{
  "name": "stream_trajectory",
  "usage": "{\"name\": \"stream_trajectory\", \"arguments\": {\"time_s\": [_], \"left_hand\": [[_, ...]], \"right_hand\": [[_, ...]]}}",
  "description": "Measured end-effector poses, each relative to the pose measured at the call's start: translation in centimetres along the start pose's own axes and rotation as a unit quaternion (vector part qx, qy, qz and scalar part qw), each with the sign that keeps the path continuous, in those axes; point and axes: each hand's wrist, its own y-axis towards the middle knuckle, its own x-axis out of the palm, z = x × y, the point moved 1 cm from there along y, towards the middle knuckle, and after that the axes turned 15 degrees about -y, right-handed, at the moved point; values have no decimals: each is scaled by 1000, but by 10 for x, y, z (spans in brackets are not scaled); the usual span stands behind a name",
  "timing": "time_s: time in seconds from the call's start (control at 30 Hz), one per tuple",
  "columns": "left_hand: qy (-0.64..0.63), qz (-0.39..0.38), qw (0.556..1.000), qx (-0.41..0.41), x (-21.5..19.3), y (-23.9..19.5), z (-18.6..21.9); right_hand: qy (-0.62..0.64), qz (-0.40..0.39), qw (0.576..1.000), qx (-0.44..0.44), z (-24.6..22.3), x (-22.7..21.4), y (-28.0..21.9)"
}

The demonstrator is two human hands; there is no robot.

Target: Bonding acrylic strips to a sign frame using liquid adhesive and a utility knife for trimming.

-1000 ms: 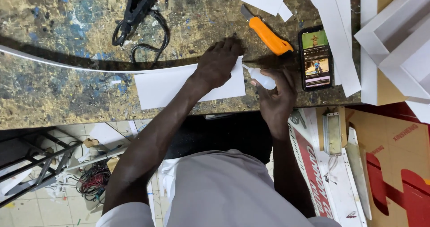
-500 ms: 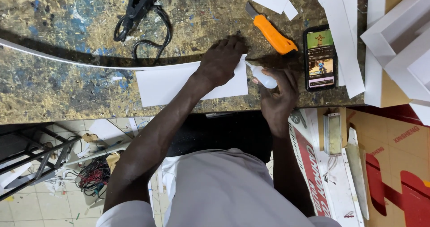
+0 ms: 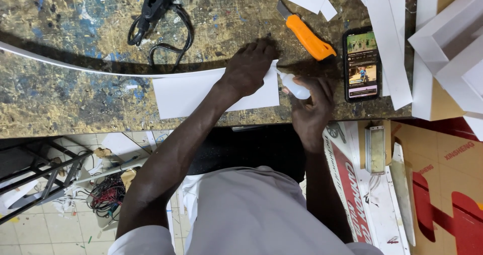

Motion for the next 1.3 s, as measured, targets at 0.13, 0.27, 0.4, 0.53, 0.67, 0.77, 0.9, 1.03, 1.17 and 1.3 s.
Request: {"name": "stream_trajectory", "arguments": {"time_s": [0.13, 0.27, 0.4, 0.53, 0.67, 0.77, 0.9, 1.03, 1.17, 1.3], "left_hand": [[0, -9, 1000, 0, 9, 6, -10], [11, -7, 1000, 2, 0, -2, -1], [5, -2, 1000, 9, 1, -2, -1], [17, -9, 1000, -7, 3, -4, 1], [27, -9, 1000, -8, 3, -2, 1], [29, -13, 999, -11, 2, -5, 3], [10, 1, 1000, -6, -1, -9, 6], [18, -1, 1000, -8, -2, -11, 7], [34, 0, 999, -17, 6, -6, 3], [28, 8, 1000, -1, 12, -6, -3]], "right_hand": [[17, 7, 1000, 1, -5, 6, 0], [16, 20, 1000, 4, 1, 6, -3], [-5, 33, 999, 5, 25, 5, -8], [59, 39, 996, 62, 21, -5, -8], [123, 46, 982, 137, 27, -5, -13], [162, 64, 968, 179, 40, -2, -20], [269, 73, 929, 245, 51, 4, -22], [351, 14, 909, 222, 43, 1, -15], [312, -38, 931, 186, 53, 9, -11], [225, -31, 966, 120, 68, 13, -14]]}}
